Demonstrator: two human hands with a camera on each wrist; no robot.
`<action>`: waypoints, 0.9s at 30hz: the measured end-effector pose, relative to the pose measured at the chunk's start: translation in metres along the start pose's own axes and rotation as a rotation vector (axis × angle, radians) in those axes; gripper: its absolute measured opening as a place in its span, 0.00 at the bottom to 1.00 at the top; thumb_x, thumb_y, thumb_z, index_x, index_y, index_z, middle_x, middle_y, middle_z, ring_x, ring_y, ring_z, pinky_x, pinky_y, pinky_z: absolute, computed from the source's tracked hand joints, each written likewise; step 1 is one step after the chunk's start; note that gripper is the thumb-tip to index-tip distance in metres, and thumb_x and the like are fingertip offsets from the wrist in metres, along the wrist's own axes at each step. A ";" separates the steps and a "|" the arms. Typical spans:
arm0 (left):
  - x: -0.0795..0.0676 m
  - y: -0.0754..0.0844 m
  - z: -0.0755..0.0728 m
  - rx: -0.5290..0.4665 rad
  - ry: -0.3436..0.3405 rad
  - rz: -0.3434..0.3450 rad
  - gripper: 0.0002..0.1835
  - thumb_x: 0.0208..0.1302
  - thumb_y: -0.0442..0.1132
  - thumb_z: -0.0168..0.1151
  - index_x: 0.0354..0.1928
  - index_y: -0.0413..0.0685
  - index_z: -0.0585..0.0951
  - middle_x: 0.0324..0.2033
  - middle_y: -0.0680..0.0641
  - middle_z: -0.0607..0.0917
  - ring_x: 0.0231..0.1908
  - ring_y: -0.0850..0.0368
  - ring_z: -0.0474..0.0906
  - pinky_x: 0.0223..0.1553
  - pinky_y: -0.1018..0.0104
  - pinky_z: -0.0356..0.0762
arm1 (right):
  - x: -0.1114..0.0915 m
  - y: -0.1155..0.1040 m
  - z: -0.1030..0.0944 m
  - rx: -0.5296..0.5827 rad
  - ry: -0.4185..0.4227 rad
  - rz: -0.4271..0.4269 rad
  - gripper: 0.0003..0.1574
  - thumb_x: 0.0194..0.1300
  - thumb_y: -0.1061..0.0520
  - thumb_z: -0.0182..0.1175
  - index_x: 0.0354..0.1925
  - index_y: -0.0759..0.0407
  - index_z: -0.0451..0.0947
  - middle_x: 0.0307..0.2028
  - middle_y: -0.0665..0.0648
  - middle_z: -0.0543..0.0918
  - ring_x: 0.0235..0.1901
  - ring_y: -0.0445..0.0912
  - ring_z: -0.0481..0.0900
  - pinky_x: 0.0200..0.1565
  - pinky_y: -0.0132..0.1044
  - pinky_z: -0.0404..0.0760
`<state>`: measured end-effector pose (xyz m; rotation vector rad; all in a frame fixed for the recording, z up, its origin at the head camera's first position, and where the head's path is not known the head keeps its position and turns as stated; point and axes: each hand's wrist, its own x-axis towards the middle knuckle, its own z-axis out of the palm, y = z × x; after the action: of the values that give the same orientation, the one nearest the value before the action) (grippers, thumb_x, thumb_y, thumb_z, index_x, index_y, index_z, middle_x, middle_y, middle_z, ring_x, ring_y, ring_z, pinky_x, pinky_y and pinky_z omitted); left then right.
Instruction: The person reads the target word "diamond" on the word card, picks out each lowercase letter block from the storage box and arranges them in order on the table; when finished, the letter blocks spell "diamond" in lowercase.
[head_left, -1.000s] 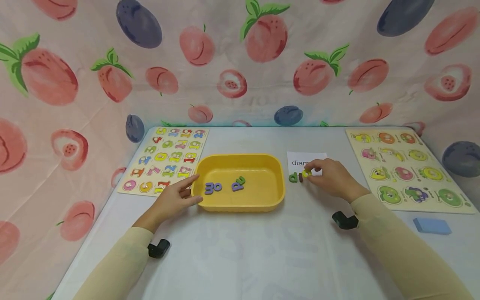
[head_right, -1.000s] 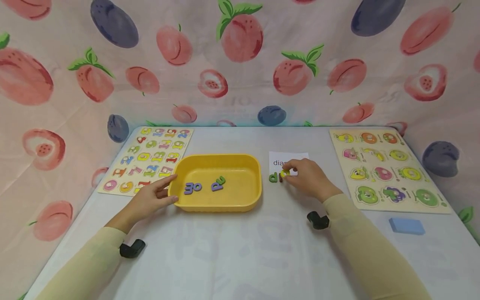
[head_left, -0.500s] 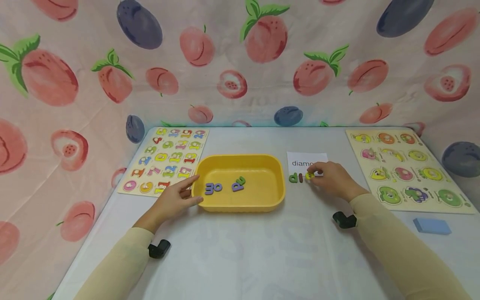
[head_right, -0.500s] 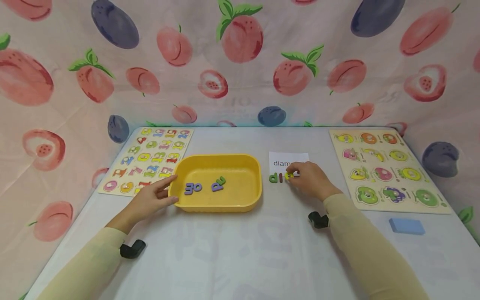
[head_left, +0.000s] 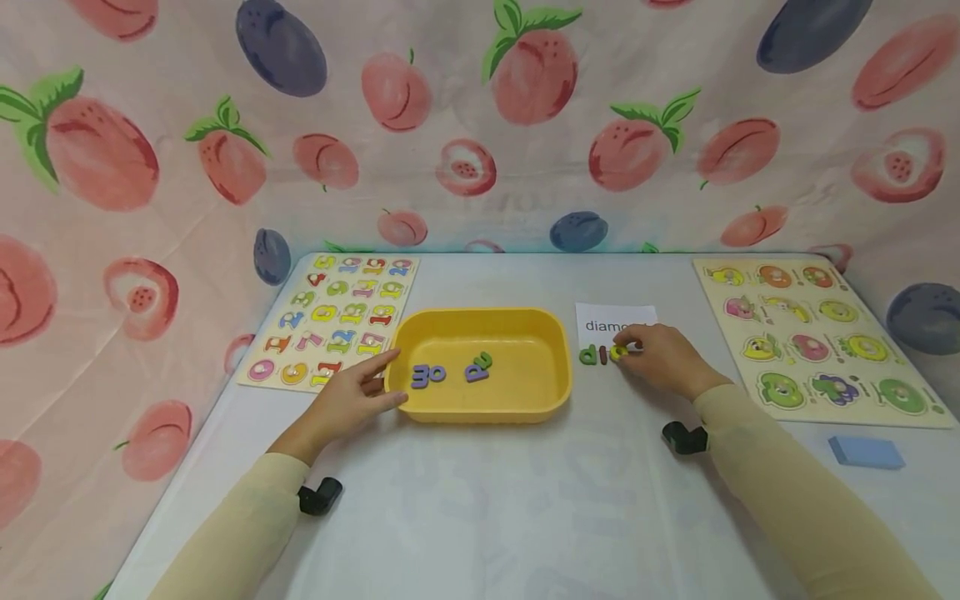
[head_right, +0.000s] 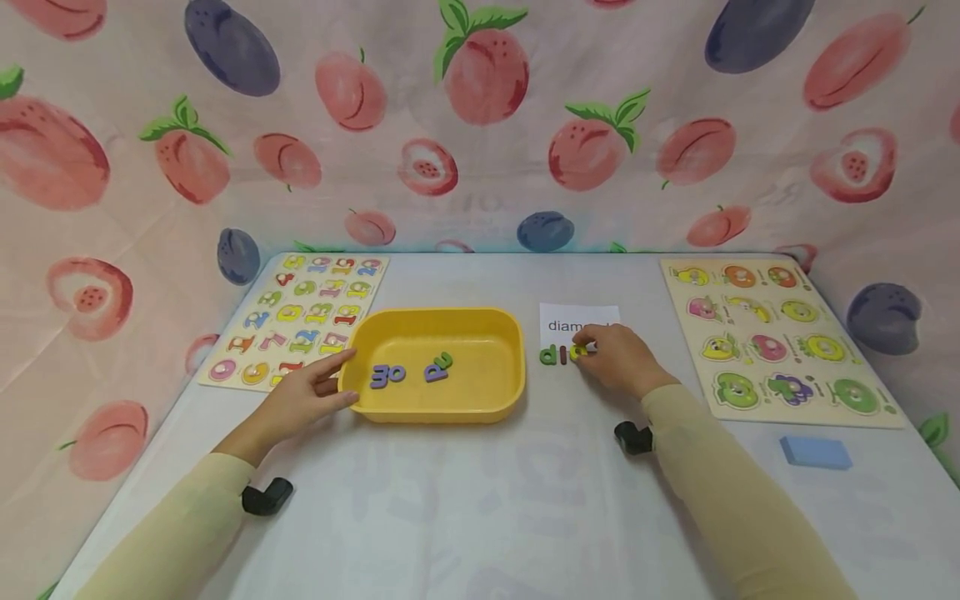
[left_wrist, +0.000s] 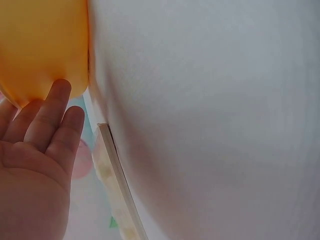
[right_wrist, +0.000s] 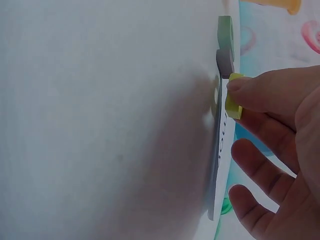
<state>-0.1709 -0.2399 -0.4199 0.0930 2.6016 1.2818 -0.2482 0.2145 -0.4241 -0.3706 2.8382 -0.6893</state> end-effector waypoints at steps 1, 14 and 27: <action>0.000 0.000 0.000 -0.001 0.000 0.001 0.42 0.62 0.48 0.72 0.76 0.56 0.64 0.72 0.44 0.67 0.64 0.42 0.73 0.58 0.54 0.76 | 0.000 0.000 0.000 -0.004 0.001 -0.006 0.20 0.67 0.58 0.61 0.56 0.65 0.80 0.53 0.68 0.82 0.55 0.64 0.74 0.61 0.64 0.70; 0.000 0.000 0.000 0.002 0.004 -0.001 0.42 0.61 0.48 0.72 0.76 0.56 0.65 0.71 0.43 0.68 0.64 0.43 0.73 0.58 0.54 0.76 | 0.005 0.000 0.004 -0.021 -0.014 0.011 0.20 0.68 0.58 0.61 0.56 0.64 0.80 0.54 0.67 0.81 0.56 0.64 0.73 0.62 0.63 0.70; 0.001 0.000 -0.001 0.001 -0.002 -0.010 0.42 0.61 0.49 0.72 0.76 0.57 0.64 0.72 0.43 0.67 0.64 0.43 0.72 0.58 0.54 0.76 | 0.006 0.001 0.005 -0.022 -0.020 0.036 0.21 0.68 0.57 0.62 0.57 0.63 0.80 0.54 0.67 0.81 0.56 0.63 0.74 0.62 0.63 0.70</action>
<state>-0.1716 -0.2400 -0.4195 0.0812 2.5972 1.2765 -0.2532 0.2117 -0.4300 -0.3275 2.8286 -0.6441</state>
